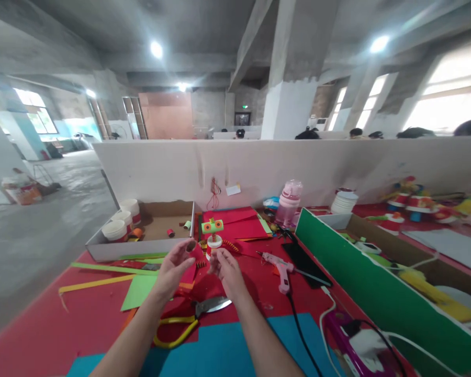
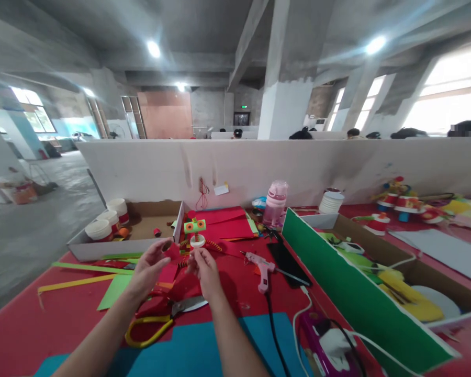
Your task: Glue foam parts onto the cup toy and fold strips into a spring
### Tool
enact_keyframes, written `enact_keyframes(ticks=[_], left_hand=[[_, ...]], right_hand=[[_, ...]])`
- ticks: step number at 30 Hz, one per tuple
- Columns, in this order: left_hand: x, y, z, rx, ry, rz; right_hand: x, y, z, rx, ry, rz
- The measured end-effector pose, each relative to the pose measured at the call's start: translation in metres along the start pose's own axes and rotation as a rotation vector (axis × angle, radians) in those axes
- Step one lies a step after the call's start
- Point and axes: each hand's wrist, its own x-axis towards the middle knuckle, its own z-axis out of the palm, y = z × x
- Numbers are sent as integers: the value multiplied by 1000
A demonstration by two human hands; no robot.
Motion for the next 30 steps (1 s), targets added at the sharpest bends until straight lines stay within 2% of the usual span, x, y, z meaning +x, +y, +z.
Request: enact_keyframes(ticks=[5,10,12,16,18,24,30], left_hand=[[-12,-13,1,161,-138,74],[-16,-10,1,281,-194,125],[-17,-10,1,328,-189,137],[-16,-7,0,358,-152,92],[-15,-6,-1,308,-153,51],[-14,-11,-1,139,-144,-103],[-16,-12,-1,73,-141,-169]], right_hand=[[-5,4,4,166,-202,201],[-10,10,10,191,-267,255],[-10,10,10,116,-207,190],[-7,7,8,-195,-15,-106],[-6,5,6,-317,2,-192],[-6,1,6,-394,-80,-205],[-8,-2,8,-390,-149,-185]])
